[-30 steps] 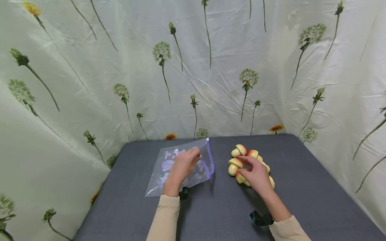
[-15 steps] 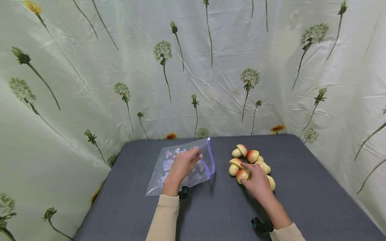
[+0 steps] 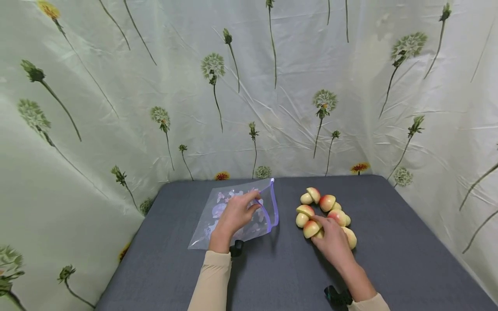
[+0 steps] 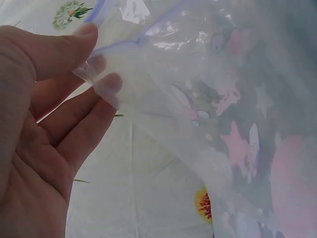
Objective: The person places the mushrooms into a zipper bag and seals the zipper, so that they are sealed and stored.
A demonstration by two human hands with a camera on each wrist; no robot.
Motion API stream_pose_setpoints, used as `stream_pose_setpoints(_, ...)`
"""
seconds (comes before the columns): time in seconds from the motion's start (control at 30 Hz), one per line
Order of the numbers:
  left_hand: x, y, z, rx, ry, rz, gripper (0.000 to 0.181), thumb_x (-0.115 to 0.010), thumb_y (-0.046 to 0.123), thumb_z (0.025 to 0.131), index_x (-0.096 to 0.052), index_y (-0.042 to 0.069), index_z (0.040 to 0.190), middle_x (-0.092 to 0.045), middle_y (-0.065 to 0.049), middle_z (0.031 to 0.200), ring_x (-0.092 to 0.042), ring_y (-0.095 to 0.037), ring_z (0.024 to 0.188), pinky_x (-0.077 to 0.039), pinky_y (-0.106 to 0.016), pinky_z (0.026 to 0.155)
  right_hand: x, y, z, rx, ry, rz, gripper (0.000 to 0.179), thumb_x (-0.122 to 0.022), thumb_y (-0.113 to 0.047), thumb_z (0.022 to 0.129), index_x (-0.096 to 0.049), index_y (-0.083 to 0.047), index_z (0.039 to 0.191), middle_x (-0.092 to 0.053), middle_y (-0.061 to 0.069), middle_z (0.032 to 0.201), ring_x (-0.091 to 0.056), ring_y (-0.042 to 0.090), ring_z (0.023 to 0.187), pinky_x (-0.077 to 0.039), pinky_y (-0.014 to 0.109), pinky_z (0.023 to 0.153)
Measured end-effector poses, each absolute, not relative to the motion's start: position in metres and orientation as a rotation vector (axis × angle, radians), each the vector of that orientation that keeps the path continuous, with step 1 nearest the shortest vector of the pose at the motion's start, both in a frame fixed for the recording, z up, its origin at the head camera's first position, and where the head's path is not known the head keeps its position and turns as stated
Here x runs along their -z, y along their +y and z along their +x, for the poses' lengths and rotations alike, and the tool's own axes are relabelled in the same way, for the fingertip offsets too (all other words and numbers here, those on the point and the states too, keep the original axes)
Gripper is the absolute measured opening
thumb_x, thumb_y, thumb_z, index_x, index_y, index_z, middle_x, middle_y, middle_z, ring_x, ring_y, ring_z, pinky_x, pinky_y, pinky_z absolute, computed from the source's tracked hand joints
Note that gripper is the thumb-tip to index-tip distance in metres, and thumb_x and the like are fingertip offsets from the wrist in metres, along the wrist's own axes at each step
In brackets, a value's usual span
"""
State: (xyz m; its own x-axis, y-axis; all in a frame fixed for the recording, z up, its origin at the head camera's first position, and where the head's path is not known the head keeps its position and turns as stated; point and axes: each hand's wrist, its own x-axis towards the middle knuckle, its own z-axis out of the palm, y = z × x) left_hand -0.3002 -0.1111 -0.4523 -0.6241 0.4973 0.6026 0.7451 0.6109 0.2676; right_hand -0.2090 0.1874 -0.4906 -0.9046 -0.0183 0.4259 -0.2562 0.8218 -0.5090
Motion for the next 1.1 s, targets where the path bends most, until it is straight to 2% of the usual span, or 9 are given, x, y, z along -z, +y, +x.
stream_pose_setpoints(0.23,0.453,-0.111,-0.3,0.698,-2.388,-0.934,0.018,-0.077,0.01,0.09,-0.066,0.015,0.104,-0.073,0.006,0.094,-0.067,-0.01,0.077,-0.054,-0.031,0.068,0.497,0.186,-0.207,-0.806,-2.611,0.21,0.062,-0.078,0.004,0.064,-0.068,-0.003,0.125,-0.067,0.016,0.101,-0.06,0.031,0.085,-0.047,0.047,0.069)
stream_pose_setpoints(0.5,0.455,-0.111,-0.3,0.682,-2.363,-0.898,0.018,-0.079,0.011,0.088,-0.067,0.016,0.101,-0.073,0.006,0.092,-0.067,-0.01,0.077,-0.053,-0.032,0.067,0.502,0.186,-0.206,-0.813,-2.622,0.211,0.069,-0.077,0.004,0.062,-0.065,-0.004,0.13,-0.069,0.01,0.088,-0.048,0.023,0.064,-0.04,0.039,0.06)
stream_pose_setpoints(0.77,0.453,-0.111,-0.301,0.661,-2.313,-0.91,0.014,-0.077,0.009,0.09,-0.068,0.015,0.099,-0.073,0.004,0.09,-0.067,-0.011,0.073,-0.053,-0.032,0.065,0.501,0.188,-0.207,-0.806,-2.632,0.233,0.069,-0.082,0.004,0.063,-0.065,-0.004,0.129,-0.072,0.012,0.098,-0.053,0.022,0.067,-0.045,0.042,0.063)
stream_pose_setpoints(1.1,0.452,-0.112,-0.3,0.653,-2.325,-0.87,0.011,-0.073,0.007,0.092,-0.066,0.013,0.099,-0.068,0.002,0.089,-0.06,-0.013,0.069,-0.05,-0.033,0.061,0.499,0.188,-0.208,-0.817,-2.638,0.21,0.07,-0.083,-0.002,0.064,-0.065,-0.006,0.131,-0.072,0.012,0.096,-0.053,0.022,0.065,-0.044,0.041,0.061)
